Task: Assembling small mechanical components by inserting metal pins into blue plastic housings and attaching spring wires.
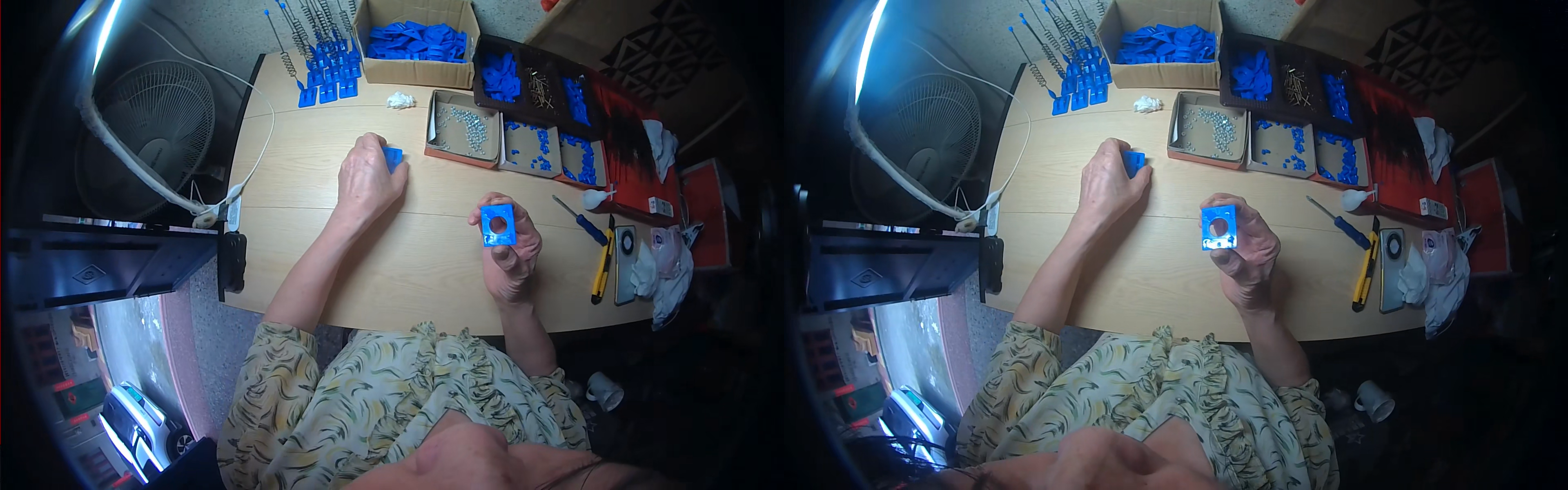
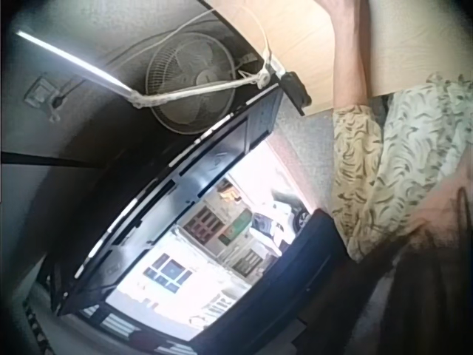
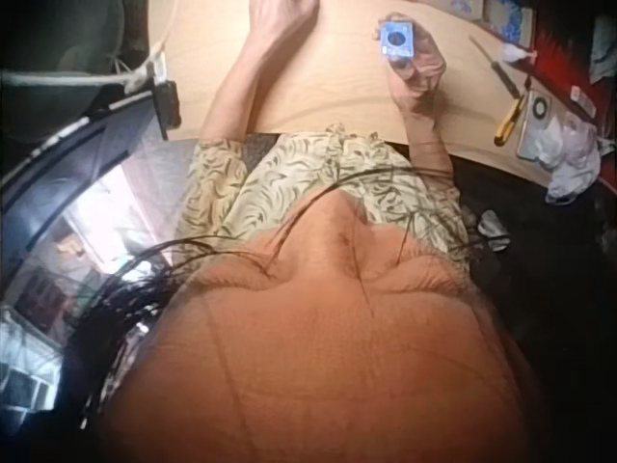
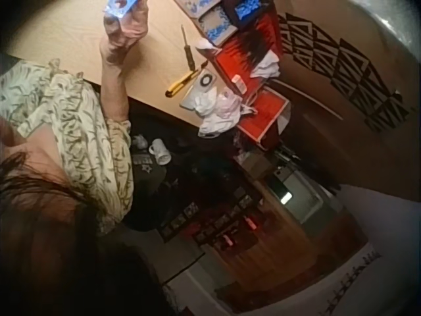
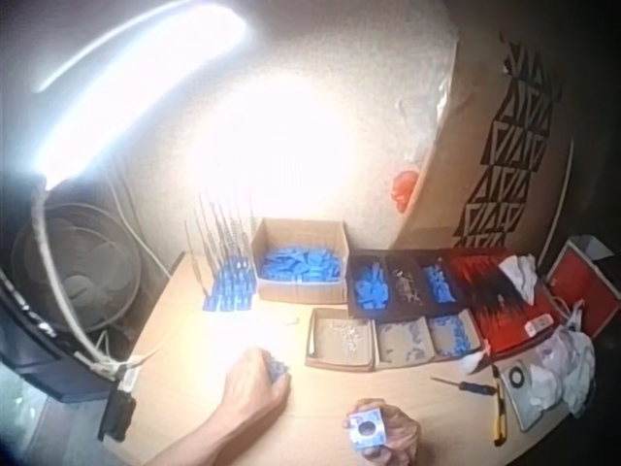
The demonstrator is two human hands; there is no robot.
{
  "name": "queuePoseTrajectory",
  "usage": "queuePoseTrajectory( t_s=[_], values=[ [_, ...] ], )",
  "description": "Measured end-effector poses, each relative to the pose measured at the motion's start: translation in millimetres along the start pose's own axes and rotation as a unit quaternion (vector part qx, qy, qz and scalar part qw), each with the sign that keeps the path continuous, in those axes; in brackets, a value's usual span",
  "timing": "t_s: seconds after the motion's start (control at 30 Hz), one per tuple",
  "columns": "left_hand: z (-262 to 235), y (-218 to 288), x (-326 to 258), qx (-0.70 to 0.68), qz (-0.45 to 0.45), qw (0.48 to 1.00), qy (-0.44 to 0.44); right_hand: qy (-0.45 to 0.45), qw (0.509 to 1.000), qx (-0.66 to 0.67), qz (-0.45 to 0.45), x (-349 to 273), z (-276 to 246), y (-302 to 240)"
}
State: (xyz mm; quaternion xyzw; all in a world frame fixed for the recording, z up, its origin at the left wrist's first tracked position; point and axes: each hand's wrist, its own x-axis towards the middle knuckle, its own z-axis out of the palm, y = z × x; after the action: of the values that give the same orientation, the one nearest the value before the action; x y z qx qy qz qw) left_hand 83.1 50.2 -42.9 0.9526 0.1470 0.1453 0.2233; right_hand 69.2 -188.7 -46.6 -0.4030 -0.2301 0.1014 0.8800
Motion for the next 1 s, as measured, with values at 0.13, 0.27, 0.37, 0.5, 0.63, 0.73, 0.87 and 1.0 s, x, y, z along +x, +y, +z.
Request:
queuePoseTrajectory(
  t_s=[0.13,0.27,0.37,0.5,0.63,0.73,0.87,1.0],
  values=[
    [-4.3,-4.5,2.8,-0.118,-0.035,0.992,-0.032,0.005,0.998,-0.049,0.043,10.7,8.3,-1.1],
    [-13.8,-18.3,2.0,-0.404,-0.142,0.887,-0.170,-0.046,0.994,-0.060,0.082,30.5,12.0,6.0],
    [-27.3,-8.9,0.5,-0.470,-0.176,0.845,-0.184,-0.056,0.996,-0.031,0.068,48.7,20.8,14.5],
    [-40.2,-7.1,-6.1,-0.558,-0.172,0.794,-0.166,-0.083,0.994,0.003,0.070,71.7,29.1,32.7],
    [-56.3,-9.8,-9.7,-0.599,-0.141,0.757,-0.219,-0.108,0.991,0.021,0.082,87.7,35.4,40.9],
    [-67.3,-10.7,-8.8,-0.693,-0.141,0.663,-0.245,-0.108,0.992,0.004,0.063,96.4,35.5,42.2],
    [-84.6,-13.0,-3.4,-0.776,-0.126,0.553,-0.275,-0.106,0.992,-0.040,0.063,104.1,38.4,36.0],
    [-88.1,-17.1,10.5,-0.777,-0.108,0.548,-0.291,-0.114,0.991,-0.067,0.034,115.2,42.3,32.8]
  ],
)
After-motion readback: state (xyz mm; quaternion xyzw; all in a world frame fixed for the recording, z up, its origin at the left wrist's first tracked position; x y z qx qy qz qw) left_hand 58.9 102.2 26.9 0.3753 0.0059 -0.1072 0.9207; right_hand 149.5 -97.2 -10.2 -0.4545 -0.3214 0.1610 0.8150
